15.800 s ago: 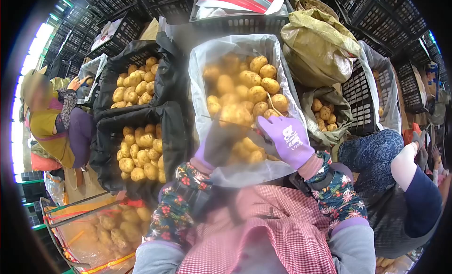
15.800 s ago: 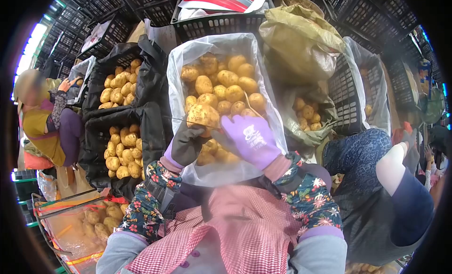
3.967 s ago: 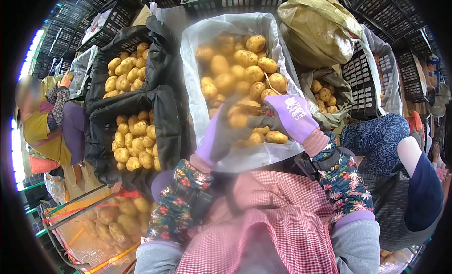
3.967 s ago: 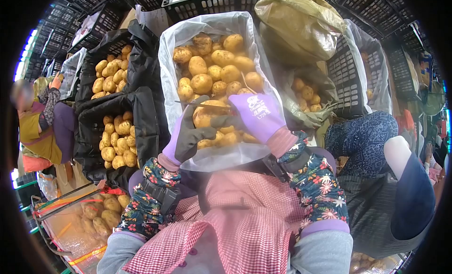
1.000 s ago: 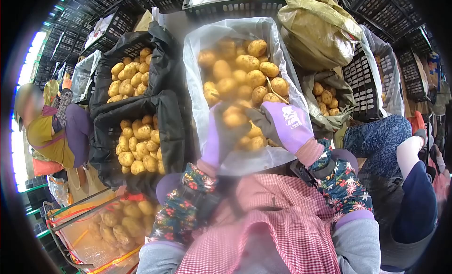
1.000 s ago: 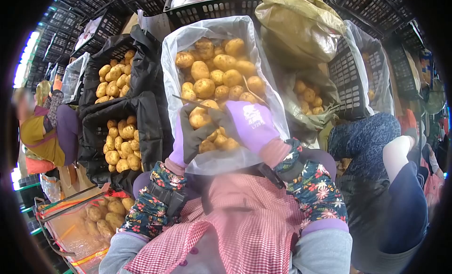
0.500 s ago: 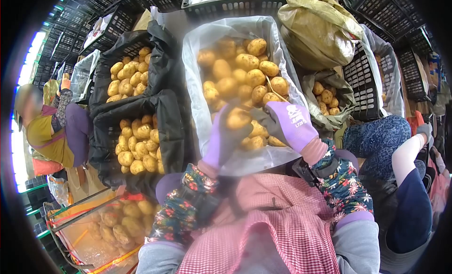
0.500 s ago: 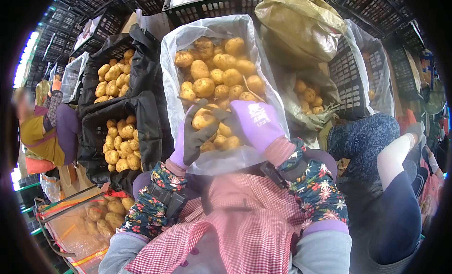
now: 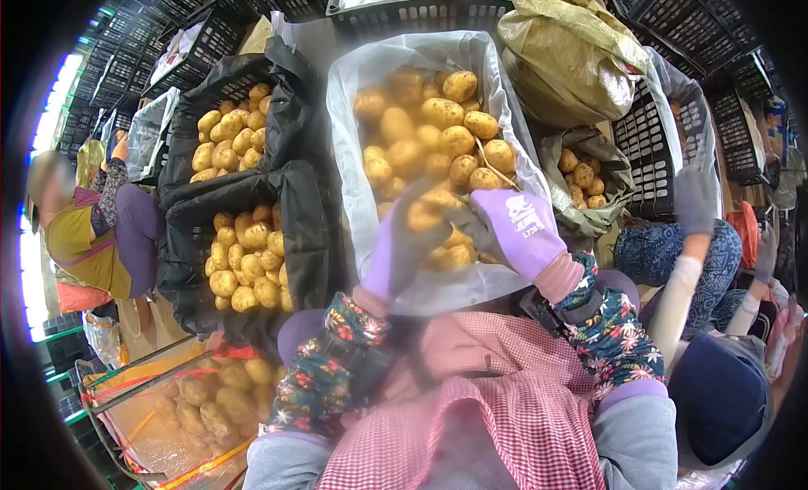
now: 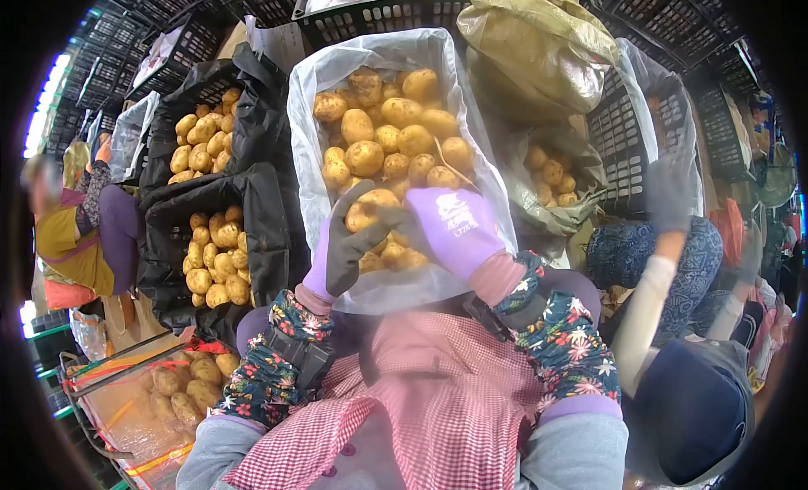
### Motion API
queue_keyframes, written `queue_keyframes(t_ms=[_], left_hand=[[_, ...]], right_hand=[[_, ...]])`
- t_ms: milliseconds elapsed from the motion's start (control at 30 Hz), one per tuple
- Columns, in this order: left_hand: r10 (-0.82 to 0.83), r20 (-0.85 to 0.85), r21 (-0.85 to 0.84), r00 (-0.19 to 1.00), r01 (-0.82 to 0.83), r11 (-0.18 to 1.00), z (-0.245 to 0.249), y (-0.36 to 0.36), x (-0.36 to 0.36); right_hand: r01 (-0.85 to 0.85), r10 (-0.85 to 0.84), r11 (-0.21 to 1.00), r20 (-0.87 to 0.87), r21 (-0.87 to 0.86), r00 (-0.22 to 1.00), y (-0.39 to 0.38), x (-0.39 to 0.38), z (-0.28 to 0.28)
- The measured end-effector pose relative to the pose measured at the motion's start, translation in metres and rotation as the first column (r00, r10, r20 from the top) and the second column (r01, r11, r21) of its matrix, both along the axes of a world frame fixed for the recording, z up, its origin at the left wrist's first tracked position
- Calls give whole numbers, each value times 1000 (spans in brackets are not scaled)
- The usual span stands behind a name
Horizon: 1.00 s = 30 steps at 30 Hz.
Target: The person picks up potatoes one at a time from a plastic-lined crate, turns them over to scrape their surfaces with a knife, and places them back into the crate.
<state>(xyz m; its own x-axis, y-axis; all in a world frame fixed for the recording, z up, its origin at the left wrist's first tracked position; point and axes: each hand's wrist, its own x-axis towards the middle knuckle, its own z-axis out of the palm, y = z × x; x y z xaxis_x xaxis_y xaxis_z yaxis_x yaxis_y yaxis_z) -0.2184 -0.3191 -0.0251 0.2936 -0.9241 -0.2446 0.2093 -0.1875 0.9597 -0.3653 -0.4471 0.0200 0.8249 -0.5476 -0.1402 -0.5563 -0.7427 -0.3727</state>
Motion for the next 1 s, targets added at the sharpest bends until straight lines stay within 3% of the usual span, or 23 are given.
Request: queue_keyframes(t_ms=[33, 100, 167, 233, 267, 367, 467, 567, 667, 733, 800, 867, 900, 933, 1000], left_hand=[[3, -45, -8, 999, -3, 1000, -3, 2, 0], [-43, 74, -36, 996, 46, 998, -1, 3, 2], [-46, -113, -73, 993, 38, 997, 2, 4, 1], [-5, -565, -109, 825, -69, 992, 3, -2, 3], [26, -724, -20, 689, -59, 998, -7, 1, 9], [83, -643, -33, 761, -136, 990, -10, -2, 5], [87, -692, -43, 717, -161, 986, -1, -1, 3], [54, -898, -13, 436, -150, 989, -11, -2, 10], [59, -902, 7, 428, -122, 993, 3, -3, 7], [-160, -633, -384, 757, -128, 915, -5, 0, -1], [-249, -487, -555, 837, -76, 829, -3, -1, -9], [-326, -645, -504, 691, -63, 861, 9, -2, -11], [-347, -742, -448, 574, -40, 893, 20, -3, -11], [-342, -861, -354, 378, 37, 934, 38, -7, -5], [-201, -949, -171, 241, 142, 975, 44, -5, 3]], right_hand=[[-40, 40, 999, 12, -9, 999, 3, 1, -2], [-114, 115, 993, 38, -20, 993, 9, 0, -9], [-14, 1, 998, 213, 62, 977, -1, -6, -10], [142, -203, 973, 383, 181, 901, -14, -4, -15], [230, -332, 898, 235, 374, 914, -22, -5, -12], [202, -283, 931, 251, 305, 926, -26, -12, -23], [206, -280, 934, 240, 292, 930, -25, -7, -26], [204, -258, 947, 213, 248, 942, -27, -7, -31], [186, -221, 963, 171, 197, 960, -15, -1, -16], [124, -135, 975, 43, 185, 990, -10, 4, 5], [84, -98, 986, 98, 145, 990, -9, 4, 6], [-14, 4, 998, 179, 54, 984, -11, 3, 2], [-87, 89, 996, 227, -20, 970, -15, -1, -7], [-156, 176, 983, 267, -96, 947, -18, -3, -13], [-168, 204, 975, 281, -148, 938, -20, -2, -19]])
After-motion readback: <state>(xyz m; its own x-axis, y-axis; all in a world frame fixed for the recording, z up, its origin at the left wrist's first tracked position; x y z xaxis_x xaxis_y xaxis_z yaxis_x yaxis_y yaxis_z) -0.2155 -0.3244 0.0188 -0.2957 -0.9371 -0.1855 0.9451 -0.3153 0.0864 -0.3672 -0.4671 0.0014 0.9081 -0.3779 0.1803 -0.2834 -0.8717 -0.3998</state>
